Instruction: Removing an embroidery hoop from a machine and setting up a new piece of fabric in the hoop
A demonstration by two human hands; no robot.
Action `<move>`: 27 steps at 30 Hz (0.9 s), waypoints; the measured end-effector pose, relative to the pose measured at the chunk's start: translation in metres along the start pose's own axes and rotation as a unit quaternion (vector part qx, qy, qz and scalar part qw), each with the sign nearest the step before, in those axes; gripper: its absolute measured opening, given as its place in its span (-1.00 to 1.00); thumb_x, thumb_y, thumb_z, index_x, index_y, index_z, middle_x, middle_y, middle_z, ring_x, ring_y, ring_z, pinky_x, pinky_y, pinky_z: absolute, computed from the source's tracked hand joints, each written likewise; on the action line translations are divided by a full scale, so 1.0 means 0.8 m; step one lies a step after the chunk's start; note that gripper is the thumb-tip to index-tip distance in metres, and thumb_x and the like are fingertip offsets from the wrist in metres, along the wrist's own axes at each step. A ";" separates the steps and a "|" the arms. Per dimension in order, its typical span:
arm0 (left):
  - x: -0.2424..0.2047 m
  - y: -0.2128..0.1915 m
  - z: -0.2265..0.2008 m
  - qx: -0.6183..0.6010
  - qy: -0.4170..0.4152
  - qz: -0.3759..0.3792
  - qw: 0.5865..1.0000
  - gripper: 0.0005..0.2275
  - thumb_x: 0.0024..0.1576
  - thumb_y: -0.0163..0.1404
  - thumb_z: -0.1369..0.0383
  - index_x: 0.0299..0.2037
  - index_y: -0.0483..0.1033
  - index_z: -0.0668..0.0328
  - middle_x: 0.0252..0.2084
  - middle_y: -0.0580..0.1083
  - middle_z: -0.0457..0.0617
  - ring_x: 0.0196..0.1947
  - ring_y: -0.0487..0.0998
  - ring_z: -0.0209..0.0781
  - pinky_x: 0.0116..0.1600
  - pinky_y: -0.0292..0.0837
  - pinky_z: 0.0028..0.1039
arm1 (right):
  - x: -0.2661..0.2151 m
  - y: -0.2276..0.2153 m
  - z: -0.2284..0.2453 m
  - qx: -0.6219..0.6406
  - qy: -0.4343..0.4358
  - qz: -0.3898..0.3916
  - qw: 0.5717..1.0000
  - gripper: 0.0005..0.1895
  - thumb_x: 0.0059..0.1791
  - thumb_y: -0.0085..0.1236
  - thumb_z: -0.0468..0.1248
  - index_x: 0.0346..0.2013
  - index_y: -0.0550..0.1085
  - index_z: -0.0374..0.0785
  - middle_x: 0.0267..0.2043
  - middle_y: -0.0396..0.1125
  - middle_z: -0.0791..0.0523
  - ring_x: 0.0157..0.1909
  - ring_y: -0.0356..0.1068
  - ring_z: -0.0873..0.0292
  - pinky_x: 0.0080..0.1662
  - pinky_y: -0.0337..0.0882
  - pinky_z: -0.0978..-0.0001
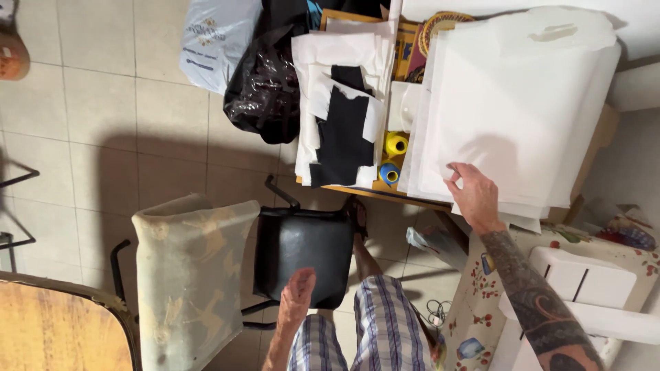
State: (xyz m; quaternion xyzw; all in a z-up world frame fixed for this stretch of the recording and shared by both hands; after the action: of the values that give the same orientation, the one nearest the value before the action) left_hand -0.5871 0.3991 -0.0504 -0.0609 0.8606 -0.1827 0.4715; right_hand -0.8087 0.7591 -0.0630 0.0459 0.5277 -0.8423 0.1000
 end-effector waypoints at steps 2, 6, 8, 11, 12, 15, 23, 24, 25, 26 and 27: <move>-0.009 -0.004 -0.007 0.010 0.002 0.005 1.000 -0.80 0.00 -0.09 0.23 -0.23 0.47 0.04 -0.26 0.54 -0.16 -0.28 0.57 -0.32 -0.17 0.43 -0.57 | 0.005 -0.015 0.006 0.062 0.036 0.028 0.997 -0.85 -0.17 0.16 -0.26 -0.40 0.39 -0.23 -0.30 0.38 0.21 -0.15 0.38 0.22 -0.21 0.36 0.32; -0.033 -0.015 -0.012 0.009 -0.015 0.020 1.000 -0.77 0.00 -0.12 0.20 -0.21 0.47 0.04 -0.23 0.55 -0.15 -0.24 0.58 -0.29 -0.14 0.48 -0.53 | 0.007 -0.051 0.011 0.200 0.169 0.150 0.953 -0.79 -0.20 0.16 -0.33 -0.29 0.45 -0.29 -0.28 0.37 0.01 -0.31 0.34 0.23 -0.22 0.38 0.47; -0.047 -0.028 -0.003 0.013 -0.022 0.018 1.000 -0.77 -0.01 -0.11 0.20 -0.21 0.48 0.02 -0.24 0.57 -0.15 -0.23 0.59 -0.31 -0.13 0.46 -0.54 | 0.007 -0.074 -0.002 0.205 0.179 0.114 0.956 -0.79 -0.20 0.17 -0.31 -0.30 0.45 -0.31 -0.25 0.36 0.01 -0.32 0.30 0.21 -0.21 0.35 0.43; -0.068 -0.051 0.029 0.016 -0.025 0.009 1.000 -0.77 0.00 -0.11 0.20 -0.21 0.49 0.01 -0.23 0.57 -0.15 -0.21 0.59 -0.31 -0.14 0.45 -0.55 | 0.007 -0.117 0.008 0.181 0.157 0.028 0.971 -0.84 -0.17 0.19 -0.28 -0.36 0.46 -0.29 -0.24 0.35 0.07 -0.37 0.23 0.22 -0.27 0.27 0.41; -0.074 -0.058 0.043 0.016 -0.023 0.006 1.000 -0.77 0.01 -0.11 0.20 -0.20 0.49 0.02 -0.22 0.57 -0.13 -0.21 0.58 -0.30 -0.16 0.46 -0.56 | 0.004 -0.135 0.017 0.151 0.129 -0.021 0.980 -0.89 -0.14 0.20 -0.26 -0.42 0.48 -0.23 -0.25 0.36 0.13 -0.43 0.20 0.25 -0.34 0.22 0.45; -0.089 -0.077 0.097 -0.168 -0.064 -0.014 0.984 -0.77 -0.01 -0.02 0.30 -0.20 0.51 0.21 -0.32 0.50 -0.03 -0.29 0.46 -0.29 -0.18 0.30 -0.55 | -0.015 -0.155 0.106 0.079 0.063 0.033 0.994 -0.84 -0.08 -0.01 -0.27 -0.26 0.42 -0.25 -0.02 0.31 0.07 -0.83 -0.04 0.37 -0.73 0.16 0.57; -0.166 -0.168 -0.017 -0.483 -0.019 0.011 0.875 -0.51 -0.05 -0.12 0.23 0.12 0.24 0.22 0.06 0.37 0.13 -0.03 0.42 -0.06 0.01 0.36 -0.28 | -0.153 -0.044 0.415 0.013 -0.384 0.045 0.922 -0.75 -0.17 0.08 -0.27 -0.20 0.39 -0.08 -0.38 0.39 0.25 -0.75 0.24 0.37 -0.66 0.32 0.57; -0.170 -0.181 -0.027 -0.522 0.009 0.053 0.851 -0.46 -0.05 -0.18 0.15 0.17 0.17 0.15 0.16 0.28 0.14 0.04 0.37 -0.02 0.02 0.34 -0.21 | -0.183 -0.041 0.458 0.047 -0.412 0.044 0.909 -0.79 -0.19 0.10 -0.31 -0.27 0.40 -0.07 -0.54 0.39 0.27 -0.77 0.25 0.35 -0.67 0.31 0.54; -0.179 -0.200 -0.027 -0.536 0.017 0.040 0.843 -0.46 -0.05 -0.18 0.15 0.17 0.17 0.15 0.16 0.28 0.14 0.04 0.37 -0.02 0.02 0.34 -0.21 | -0.213 -0.033 0.492 0.046 -0.431 0.047 0.900 -0.79 -0.19 0.10 -0.31 -0.27 0.40 -0.07 -0.54 0.39 0.27 -0.77 0.25 0.35 -0.67 0.31 0.54; -0.188 -0.220 -0.028 -0.512 0.038 0.042 0.857 -0.53 -0.03 -0.18 0.13 0.11 0.24 0.08 -0.04 0.33 0.01 -0.15 0.36 -0.20 -0.13 0.31 -0.37 | -0.246 -0.020 0.525 0.061 -0.453 0.102 0.884 -0.81 -0.18 0.11 -0.34 -0.29 0.39 -0.15 -0.52 0.39 0.21 -0.71 0.30 0.35 -0.60 0.39 0.59; -0.200 -0.241 -0.023 -0.489 0.055 0.041 0.870 -0.59 0.00 -0.17 0.11 0.04 0.32 0.01 -0.23 0.38 -0.12 -0.34 0.34 -0.38 -0.28 0.28 -0.53 | -0.285 -0.006 0.556 0.074 -0.471 0.161 0.864 -0.83 -0.17 0.11 -0.37 -0.30 0.39 -0.23 -0.51 0.39 0.15 -0.65 0.35 0.35 -0.53 0.47 0.63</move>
State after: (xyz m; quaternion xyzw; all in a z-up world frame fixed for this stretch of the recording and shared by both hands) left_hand -0.5275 0.2699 0.1564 -0.2381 0.8663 0.2777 0.3402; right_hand -0.5747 0.3888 0.1779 -0.2650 0.3396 -0.7722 0.4671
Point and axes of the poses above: each hand's wrist, its own x-axis towards the middle knuckle, its own y-axis out of the palm, z = x × y, the point moved 4 cm from there along x, towards the middle knuckle
